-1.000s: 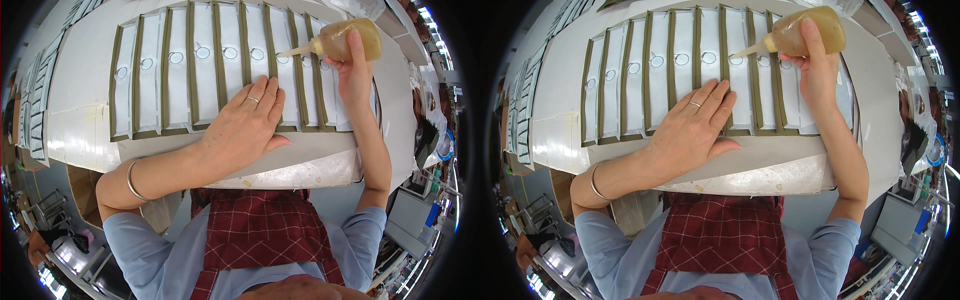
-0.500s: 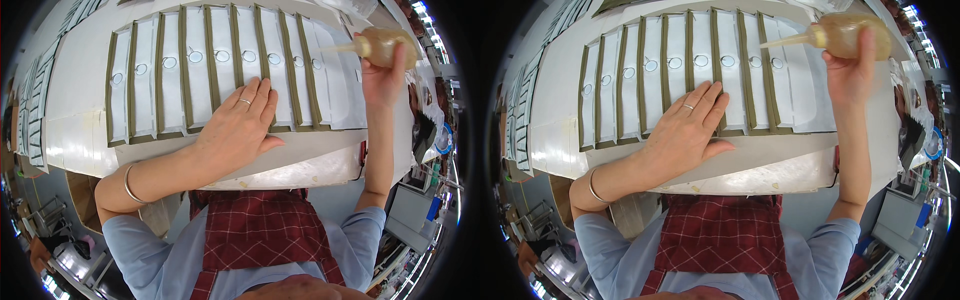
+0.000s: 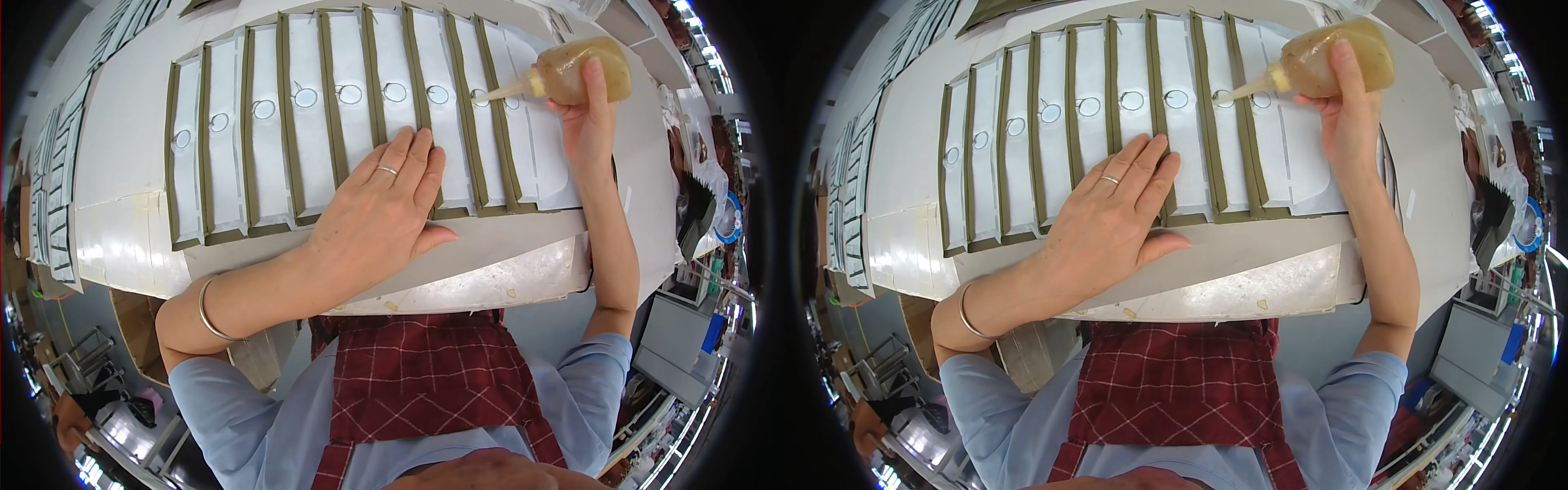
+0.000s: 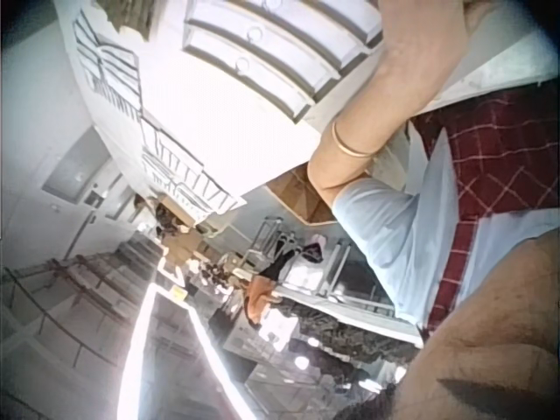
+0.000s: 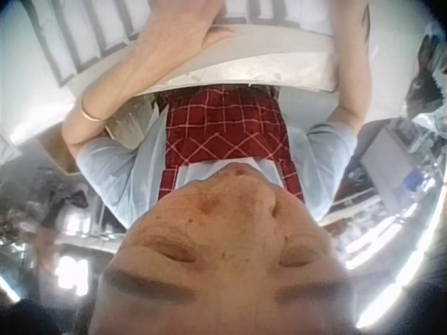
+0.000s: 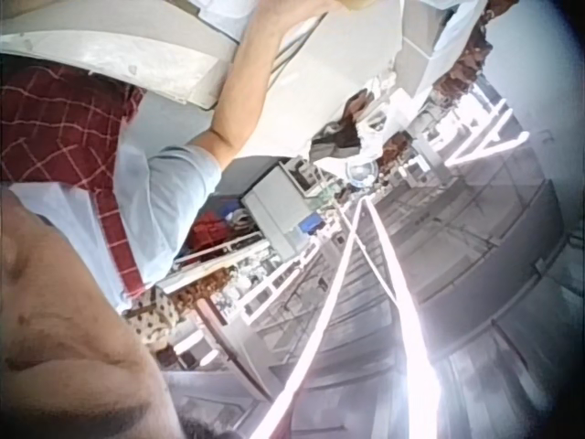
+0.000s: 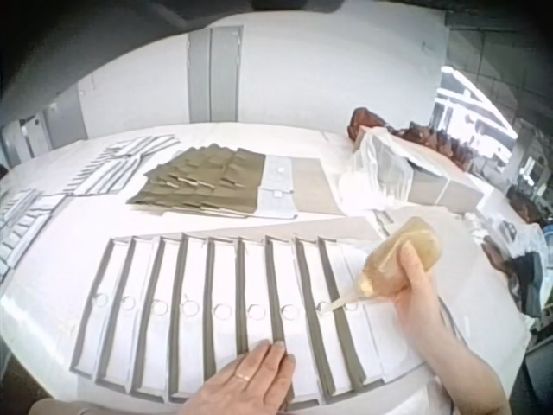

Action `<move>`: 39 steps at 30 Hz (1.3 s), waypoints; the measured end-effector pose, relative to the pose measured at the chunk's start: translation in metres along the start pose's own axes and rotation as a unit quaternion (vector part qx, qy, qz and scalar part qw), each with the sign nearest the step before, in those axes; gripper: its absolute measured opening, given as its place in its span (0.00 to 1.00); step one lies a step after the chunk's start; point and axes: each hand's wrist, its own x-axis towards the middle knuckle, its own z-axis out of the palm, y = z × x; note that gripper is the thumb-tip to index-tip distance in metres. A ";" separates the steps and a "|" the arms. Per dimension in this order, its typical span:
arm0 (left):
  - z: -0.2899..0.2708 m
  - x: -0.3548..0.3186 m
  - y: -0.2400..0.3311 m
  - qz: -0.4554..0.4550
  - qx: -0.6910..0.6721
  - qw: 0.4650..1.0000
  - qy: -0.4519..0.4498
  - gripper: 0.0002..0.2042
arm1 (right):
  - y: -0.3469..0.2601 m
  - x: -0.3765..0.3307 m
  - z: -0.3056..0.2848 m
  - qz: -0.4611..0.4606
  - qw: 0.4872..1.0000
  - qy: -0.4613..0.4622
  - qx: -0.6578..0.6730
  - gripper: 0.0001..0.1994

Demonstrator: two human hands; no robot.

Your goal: The person applies glue from a squeeze bottle onto the edges of olive green fabric pieces and white backing sheets. They then press the fabric onto the backing, fold the edges, and stack the completed units on a white work table.

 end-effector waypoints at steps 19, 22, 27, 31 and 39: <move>0.001 -0.002 -0.002 0.006 0.009 1.000 0.011 0.36 | -0.045 0.011 -0.023 0.203 0.890 -0.194 0.359 0.31; -0.002 -0.002 -0.003 -0.012 0.020 0.999 0.041 0.36 | -0.042 0.007 0.000 0.113 0.946 -0.159 0.258 0.31; 0.000 -0.003 -0.008 -0.024 0.044 0.997 0.065 0.35 | -0.014 -0.002 0.062 0.006 0.995 -0.092 0.040 0.23; 0.000 -0.003 -0.008 -0.019 0.045 0.996 0.073 0.35 | -0.003 0.000 0.074 -0.007 0.996 -0.090 -0.005 0.23; 0.001 -0.004 -0.007 -0.025 0.051 0.996 0.062 0.36 | 0.004 -0.001 0.082 0.008 0.996 -0.089 0.003 0.22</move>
